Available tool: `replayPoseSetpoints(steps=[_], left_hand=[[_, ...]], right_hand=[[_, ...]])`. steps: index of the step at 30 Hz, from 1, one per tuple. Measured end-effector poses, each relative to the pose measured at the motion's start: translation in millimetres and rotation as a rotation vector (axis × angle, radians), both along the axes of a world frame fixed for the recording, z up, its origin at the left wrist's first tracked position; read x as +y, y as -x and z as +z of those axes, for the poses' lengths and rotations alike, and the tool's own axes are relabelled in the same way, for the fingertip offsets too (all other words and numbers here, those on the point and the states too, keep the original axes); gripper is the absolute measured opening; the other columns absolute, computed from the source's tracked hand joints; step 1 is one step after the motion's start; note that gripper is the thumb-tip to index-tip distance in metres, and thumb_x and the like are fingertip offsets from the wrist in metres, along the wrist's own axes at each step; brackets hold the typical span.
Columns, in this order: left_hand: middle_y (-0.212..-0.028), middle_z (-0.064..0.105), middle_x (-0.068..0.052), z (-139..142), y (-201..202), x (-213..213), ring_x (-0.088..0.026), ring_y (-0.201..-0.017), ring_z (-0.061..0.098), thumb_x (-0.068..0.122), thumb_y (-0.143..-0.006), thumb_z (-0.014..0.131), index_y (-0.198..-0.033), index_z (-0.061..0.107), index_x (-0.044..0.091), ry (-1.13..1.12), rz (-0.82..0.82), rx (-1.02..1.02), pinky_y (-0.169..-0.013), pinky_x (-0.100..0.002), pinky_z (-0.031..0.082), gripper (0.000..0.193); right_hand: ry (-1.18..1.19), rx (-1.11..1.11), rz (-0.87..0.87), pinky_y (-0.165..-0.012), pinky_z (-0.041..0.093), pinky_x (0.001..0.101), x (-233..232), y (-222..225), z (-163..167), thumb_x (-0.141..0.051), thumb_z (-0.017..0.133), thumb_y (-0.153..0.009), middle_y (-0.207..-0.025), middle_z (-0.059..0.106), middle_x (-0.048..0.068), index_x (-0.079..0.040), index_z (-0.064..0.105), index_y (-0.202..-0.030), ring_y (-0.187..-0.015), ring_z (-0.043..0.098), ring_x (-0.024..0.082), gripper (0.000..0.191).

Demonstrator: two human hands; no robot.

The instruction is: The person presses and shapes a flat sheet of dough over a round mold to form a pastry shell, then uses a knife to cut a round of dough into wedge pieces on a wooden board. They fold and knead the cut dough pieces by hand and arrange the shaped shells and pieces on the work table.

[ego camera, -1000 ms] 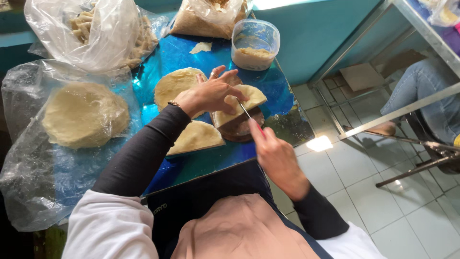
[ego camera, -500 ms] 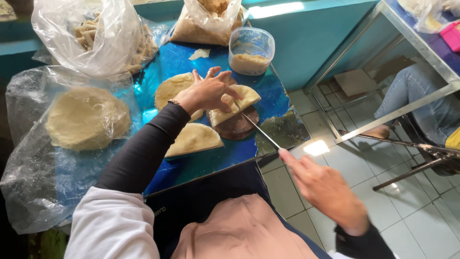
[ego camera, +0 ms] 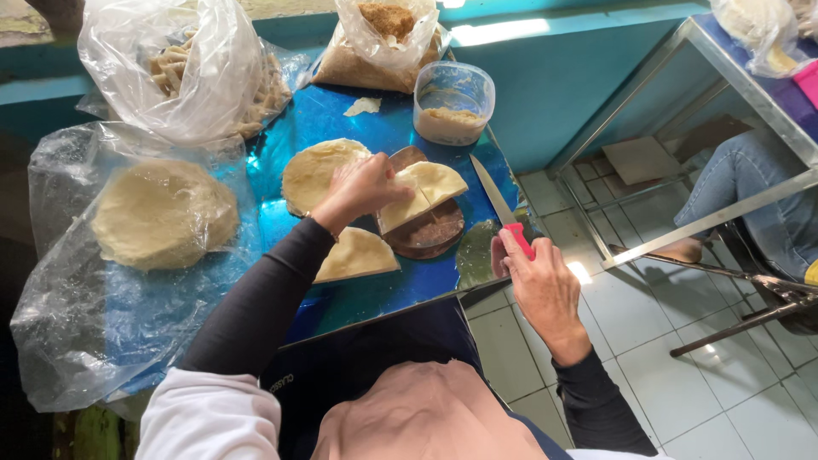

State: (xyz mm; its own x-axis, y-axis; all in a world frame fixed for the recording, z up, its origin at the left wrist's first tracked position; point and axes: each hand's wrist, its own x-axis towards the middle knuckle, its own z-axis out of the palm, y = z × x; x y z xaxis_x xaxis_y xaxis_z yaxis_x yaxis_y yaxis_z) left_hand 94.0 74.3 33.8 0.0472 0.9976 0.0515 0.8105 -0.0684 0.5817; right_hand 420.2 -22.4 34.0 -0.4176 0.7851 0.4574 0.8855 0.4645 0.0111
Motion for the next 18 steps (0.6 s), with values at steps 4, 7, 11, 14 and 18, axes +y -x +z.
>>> replayPoseSetpoints(steps=[4,7,11,14,18], left_hand=[[-0.083,0.068,-0.017,0.0,-4.7,12.6,-0.031,-0.082,0.069,0.05,-0.074,0.08,-0.088,0.069,-0.001,0.106,-0.051,-0.009,-0.07,-0.046,0.049,0.054],[-0.081,0.068,-0.016,-4.6,-3.2,13.6,-0.029,-0.078,0.067,0.043,-0.07,0.084,-0.09,0.065,0.001,0.043,-0.051,-0.147,-0.065,-0.043,0.049,0.051],[-0.085,0.068,-0.013,-11.2,-0.9,6.3,-0.026,-0.079,0.067,0.037,-0.066,0.087,-0.096,0.063,0.002,-0.005,-0.034,-0.245,-0.067,-0.041,0.052,0.052],[-0.09,0.069,-0.012,-12.8,-1.4,2.2,-0.025,-0.082,0.068,0.035,-0.063,0.086,-0.107,0.061,0.004,-0.011,0.008,-0.336,-0.069,-0.04,0.054,0.06],[-0.093,0.071,-0.012,-9.4,-1.9,3.2,-0.023,-0.087,0.07,0.036,-0.061,0.088,-0.107,0.069,0.002,0.039,0.034,-0.269,-0.075,-0.037,0.055,0.059]], right_hand=[[0.061,0.068,0.075,-0.076,0.053,0.0438,4.7,1.0,9.6,-0.026,0.073,-0.087,-0.107,0.061,0.011,-0.017,0.067,-0.134,-0.092,0.061,0.03,0.048],[0.114,0.269,0.21,-0.093,0.052,0.0422,30.8,11.5,17.4,-0.025,0.071,-0.094,-0.123,0.064,0.009,-0.013,0.066,-0.135,-0.109,0.062,0.032,0.043],[0.517,0.519,0.575,-0.111,0.044,0.0384,108.1,49.6,26.8,-0.031,0.064,-0.105,-0.146,0.058,0.017,-0.003,0.054,-0.146,-0.136,0.056,0.03,0.051],[0.928,0.512,0.531,-0.104,0.046,0.0335,164.8,81.2,26.9,-0.042,0.061,-0.102,-0.141,0.06,0.013,-0.004,0.047,-0.149,-0.129,0.057,0.02,0.062],[1.123,0.305,0.336,-0.079,0.047,0.0348,192.6,85.3,14.6,-0.046,0.068,-0.094,-0.103,0.067,0.021,-0.008,0.057,-0.148,-0.087,0.058,0.017,0.067]])
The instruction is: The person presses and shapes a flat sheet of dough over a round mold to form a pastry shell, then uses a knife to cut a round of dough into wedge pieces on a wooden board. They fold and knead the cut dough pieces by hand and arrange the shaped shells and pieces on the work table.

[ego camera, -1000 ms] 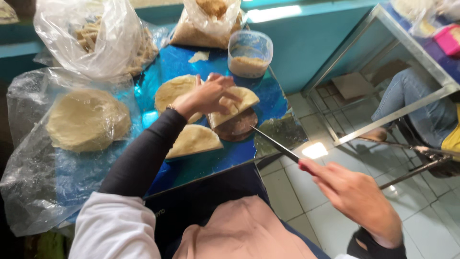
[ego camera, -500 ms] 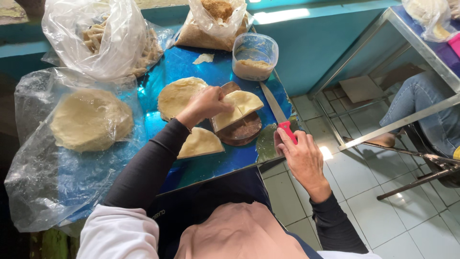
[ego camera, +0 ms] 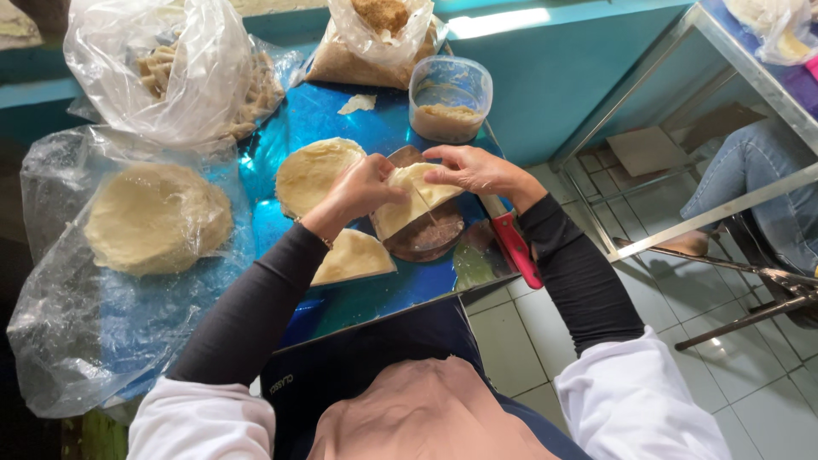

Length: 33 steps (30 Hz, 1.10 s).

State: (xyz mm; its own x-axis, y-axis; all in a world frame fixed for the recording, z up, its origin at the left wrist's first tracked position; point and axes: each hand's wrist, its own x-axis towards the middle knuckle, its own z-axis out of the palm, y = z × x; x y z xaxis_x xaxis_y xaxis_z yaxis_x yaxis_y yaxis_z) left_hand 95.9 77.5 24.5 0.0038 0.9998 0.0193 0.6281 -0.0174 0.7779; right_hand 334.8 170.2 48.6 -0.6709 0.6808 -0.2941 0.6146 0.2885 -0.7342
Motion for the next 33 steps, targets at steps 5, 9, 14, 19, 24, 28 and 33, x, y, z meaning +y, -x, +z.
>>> replayPoseSetpoints(steps=[5,9,14,19,24,28,33], left_hand=[[-0.092,0.072,-0.012,9.5,-1.5,2.6,-0.023,-0.087,0.071,0.035,-0.064,0.085,-0.106,0.071,0.002,0.105,-0.063,0.014,-0.076,-0.037,0.055,0.055],[-0.101,0.07,-0.013,11.6,2.4,-5.6,-0.023,-0.094,0.068,0.031,-0.068,0.084,-0.117,0.063,0.003,0.046,-0.13,-0.079,-0.079,-0.037,0.054,0.06],[-0.114,0.066,-0.015,3.0,2.3,-11.9,-0.022,-0.104,0.066,0.028,-0.075,0.083,-0.126,0.054,0.004,0.021,-0.195,-0.244,-0.087,-0.036,0.054,0.064],[-0.114,0.065,-0.015,-6.3,-1.9,-8.0,-0.021,-0.105,0.063,0.027,-0.077,0.082,-0.14,0.048,0.012,0.024,-0.139,-0.408,-0.087,-0.035,0.054,0.072],[-0.116,0.066,-0.011,-10.6,2.7,0.0,-0.015,-0.102,0.062,0.03,-0.096,0.067,-0.151,0.049,0.016,0.145,-0.212,-0.558,-0.086,-0.028,0.052,0.06],[-0.114,0.069,-0.008,-10.5,6.0,5.2,-0.013,-0.091,0.059,0.028,-0.1,0.06,-0.148,0.052,0.012,0.245,-0.253,-0.655,-0.069,-0.027,0.046,0.052],[-0.117,0.07,-0.006,-4.7,6.1,7.6,-0.009,-0.096,0.064,0.018,-0.096,0.062,-0.143,0.056,0.007,0.22,-0.355,-0.7,-0.068,-0.023,0.05,0.049]], right_hand=[[0.091,0.213,-0.001,-0.081,0.052,0.0232,2.4,-6.8,-10.7,-0.033,0.081,-0.086,-0.103,0.072,0.0,-0.001,0.068,-0.121,-0.094,0.064,0.007,0.048],[0.027,0.329,-0.001,-0.077,0.051,0.0253,-0.7,-12.4,-12.3,-0.021,0.083,-0.086,-0.099,0.068,0.004,0.0,0.067,-0.109,-0.09,0.061,0.009,0.036],[0.045,0.511,-0.008,-0.087,0.053,0.0255,-11.8,-24.9,-1.5,-0.008,0.077,-0.091,-0.11,0.069,0.005,-0.005,0.057,-0.121,-0.102,0.065,0.01,0.036],[0.007,0.656,-0.07,-0.094,0.057,0.0286,-26.0,-39.3,49.4,-0.003,0.073,-0.09,-0.118,0.068,0.002,-0.009,0.057,-0.127,-0.112,0.066,0.012,0.041],[-0.107,0.269,0.425,-0.091,0.054,0.0328,-48.2,-25.3,95.7,-0.007,0.079,-0.085,-0.111,0.072,0.006,-0.009,0.067,-0.125,-0.105,0.066,0.014,0.042],[-0.135,0.066,0.66,-0.09,0.055,0.0358,-50.7,24.0,99.2,-0.013,0.079,-0.083,-0.106,0.075,0.007,-0.011,0.069,-0.121,-0.1,0.07,0.021,0.039],[-0.272,-0.177,0.894,-0.091,0.053,0.0411,-41.5,63.1,94.6,-0.014,0.076,-0.08,-0.11,0.075,0.007,-0.013,0.072,-0.115,-0.106,0.069,0.03,0.035]])
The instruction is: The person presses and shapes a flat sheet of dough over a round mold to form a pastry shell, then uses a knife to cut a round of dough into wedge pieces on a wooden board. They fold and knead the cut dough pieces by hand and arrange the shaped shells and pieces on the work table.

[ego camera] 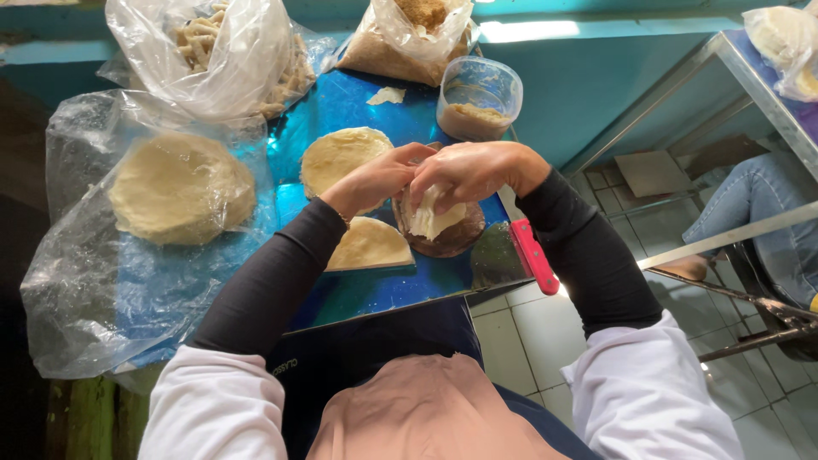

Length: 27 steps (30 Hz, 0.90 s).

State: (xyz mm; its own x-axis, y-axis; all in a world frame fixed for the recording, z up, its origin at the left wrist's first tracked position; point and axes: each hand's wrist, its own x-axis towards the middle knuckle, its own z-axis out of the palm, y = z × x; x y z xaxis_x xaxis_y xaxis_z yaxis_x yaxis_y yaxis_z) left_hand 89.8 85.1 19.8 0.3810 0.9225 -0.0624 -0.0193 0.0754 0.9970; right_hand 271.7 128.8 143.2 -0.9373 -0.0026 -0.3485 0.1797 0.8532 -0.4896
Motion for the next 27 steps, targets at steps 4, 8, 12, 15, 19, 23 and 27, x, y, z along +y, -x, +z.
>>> replayPoseSetpoints(steps=[4,8,12,15,19,23,27], left_hand=[[-0.117,0.069,-0.007,5.5,-1.2,1.7,-0.01,-0.093,0.064,0.019,-0.098,0.065,-0.142,0.059,0.007,0.028,0.019,0.052,-0.068,-0.025,0.053,0.046],[-0.119,0.069,-0.007,8.1,-1.5,3.6,-0.013,-0.1,0.069,0.022,-0.098,0.062,-0.141,0.057,0.007,0.082,0.008,-0.007,-0.075,-0.029,0.06,0.045],[-0.121,0.069,-0.005,8.8,-1.2,4.7,-0.015,-0.108,0.069,0.033,-0.1,0.055,-0.141,0.056,0.011,0.133,0.03,0.002,-0.082,-0.032,0.061,0.046],[-0.12,0.069,-0.008,9.6,1.2,4.7,-0.019,-0.105,0.065,0.056,-0.101,0.043,-0.142,0.056,0.007,0.26,0.02,-0.264,-0.081,-0.038,0.058,0.066],[-0.127,0.068,-0.01,7.5,5.0,-4.5,-0.019,-0.114,0.067,0.06,-0.09,0.051,-0.149,0.046,0.009,0.218,0.001,-0.271,-0.089,-0.038,0.056,0.078],[-0.128,0.064,-0.012,6.1,-8.1,-17.4,-0.02,-0.118,0.062,0.026,-0.085,0.08,-0.152,0.037,0.007,-0.056,0.016,-0.049,-0.096,-0.034,0.052,0.083],[-0.127,0.063,-0.011,17.4,-23.0,-40.5,-0.018,-0.116,0.061,0.002,-0.077,0.077,-0.156,0.035,0.008,-0.159,0.145,-0.066,-0.097,-0.031,0.053,0.09]], right_hand=[[-0.064,0.0,0.068,-0.093,0.051,0.0415,4.3,10.3,-3.5,-0.013,0.074,-0.08,-0.116,0.073,0.004,-0.016,0.075,-0.113,-0.109,0.067,0.028,0.033],[-0.181,-0.001,0.076,-0.091,0.051,0.0413,4.7,12.5,-6.8,-0.013,0.075,-0.079,-0.112,0.074,0.0,-0.02,0.077,-0.111,-0.109,0.066,0.025,0.032],[-0.282,0.032,0.038,-0.087,0.05,0.0423,0.0,12.0,-10.4,-0.013,0.077,-0.076,-0.108,0.072,-0.001,-0.023,0.079,-0.106,-0.112,0.063,0.024,0.032],[-0.453,0.272,0.0,-0.089,0.048,0.0432,-5.6,7.1,-11.8,-0.016,0.081,-0.074,-0.108,0.065,0.004,-0.017,0.072,-0.101,-0.115,0.06,0.027,0.029],[-0.53,0.504,-0.256,-0.087,0.046,0.0464,-18.5,-12.6,-14.2,-0.025,0.086,-0.071,-0.112,0.06,0.011,-0.008,0.062,-0.116,-0.109,0.059,0.033,0.054],[-0.602,0.635,-0.418,-0.09,0.047,0.046,-39.6,-37.4,-20.8,-0.027,0.085,-0.078,-0.114,0.061,0.011,-0.009,0.059,-0.12,-0.111,0.061,0.033,0.053],[-0.686,0.78,-0.527,-0.094,0.049,0.0431,-65.2,-59.6,-24.9,-0.013,0.078,-0.089,-0.123,0.064,0.009,-0.011,0.061,-0.132,-0.113,0.065,0.031,0.046]])
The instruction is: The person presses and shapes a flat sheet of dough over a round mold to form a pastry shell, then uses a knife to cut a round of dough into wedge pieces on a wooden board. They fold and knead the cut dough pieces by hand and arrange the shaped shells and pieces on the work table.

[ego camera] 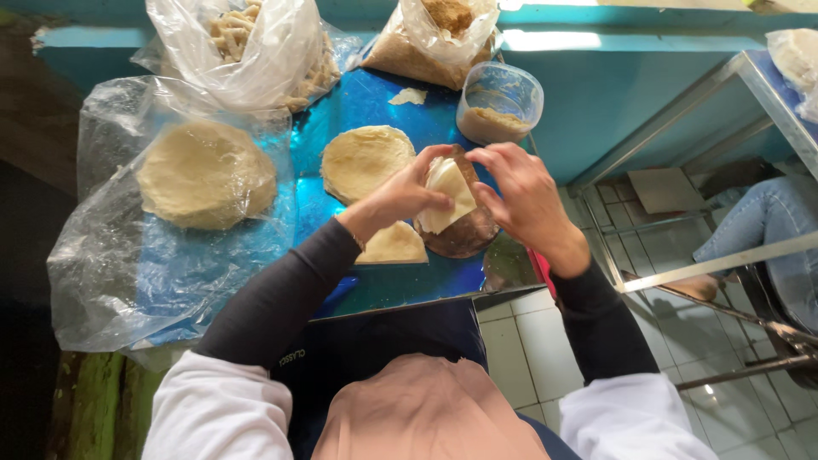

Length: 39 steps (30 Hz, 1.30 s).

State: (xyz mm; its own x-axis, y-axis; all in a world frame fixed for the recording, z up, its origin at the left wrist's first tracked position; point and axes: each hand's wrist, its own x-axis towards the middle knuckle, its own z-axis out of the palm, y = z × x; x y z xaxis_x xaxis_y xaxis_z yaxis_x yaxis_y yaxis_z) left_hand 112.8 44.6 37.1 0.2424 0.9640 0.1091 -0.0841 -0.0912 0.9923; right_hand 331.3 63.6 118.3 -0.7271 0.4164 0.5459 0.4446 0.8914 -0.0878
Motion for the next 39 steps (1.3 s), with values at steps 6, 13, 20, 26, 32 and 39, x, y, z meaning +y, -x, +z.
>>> replayPoseSetpoints(steps=[6,13,20,26,32,39], left_hand=[[-0.122,0.06,-0.01,32.7,49.0,-121.6,-0.017,-0.112,0.062,-0.001,-0.079,0.072,-0.16,0.031,0.012,0.097,0.119,0.003,-0.096,-0.031,0.053,0.091],[-0.125,0.064,-0.01,40.6,93.7,-213.7,-0.019,-0.113,0.063,0.007,-0.076,0.071,-0.156,0.036,0.015,0.236,0.36,0.399,-0.099,-0.034,0.049,0.088],[-0.138,0.055,-0.022,14.6,92.4,-203.1,-0.039,-0.126,0.055,0.01,-0.084,0.07,-0.148,0.044,0.006,-0.244,0.523,0.804,-0.103,-0.044,0.047,0.07],[-0.134,0.058,-0.02,36.1,83.8,-220.0,-0.04,-0.118,0.057,0.014,-0.086,0.072,-0.133,0.059,0.005,-0.33,0.717,1.105,-0.092,-0.046,0.053,0.05],[-0.125,0.066,-0.013,87.3,80.9,-237.5,-0.036,-0.11,0.065,0.016,-0.091,0.071,-0.119,0.07,0.008,-0.453,0.695,0.981,-0.086,-0.044,0.055,0.03],[-0.104,0.071,-0.013,84.4,73.6,-165.9,-0.035,-0.099,0.068,0.026,-0.094,0.068,-0.102,0.071,0.005,-0.458,0.423,1.074,-0.082,-0.046,0.054,0.023]], right_hand=[[0.197,0.095,-0.063,-0.085,0.052,0.0385,-28.7,-49.8,6.8,-0.012,0.075,-0.093,-0.118,0.065,0.01,-0.01,0.067,-0.124,-0.094,0.067,0.026,0.032],[0.183,0.057,-0.071,-0.087,0.053,0.0407,-30.7,-58.7,-3.0,-0.016,0.076,-0.092,-0.113,0.067,0.011,-0.012,0.069,-0.119,-0.1,0.067,0.031,0.027],[0.163,0.033,0.029,-0.08,0.054,0.0407,-34.4,-14.0,16.1,-0.016,0.076,-0.092,-0.11,0.068,0.01,-0.012,0.07,-0.115,-0.095,0.068,0.032,0.024],[0.067,0.048,0.061,-0.081,0.056,0.0396,-26.8,9.2,42.6,-0.012,0.077,-0.094,-0.111,0.068,0.01,-0.011,0.071,-0.114,-0.098,0.069,0.03,0.022],[0.135,0.038,-0.19,-0.079,0.055,0.0386,-12.0,-15.7,46.5,-0.018,0.075,-0.099,-0.11,0.069,0.008,-0.012,0.074,-0.114,-0.094,0.069,0.026,0.017],[0.189,-0.097,-0.336,-0.077,0.055,0.0409,-26.7,-58.3,-4.1,-0.033,0.074,-0.093,-0.102,0.07,0.007,-0.014,0.076,-0.103,-0.094,0.068,0.028,0.021]])
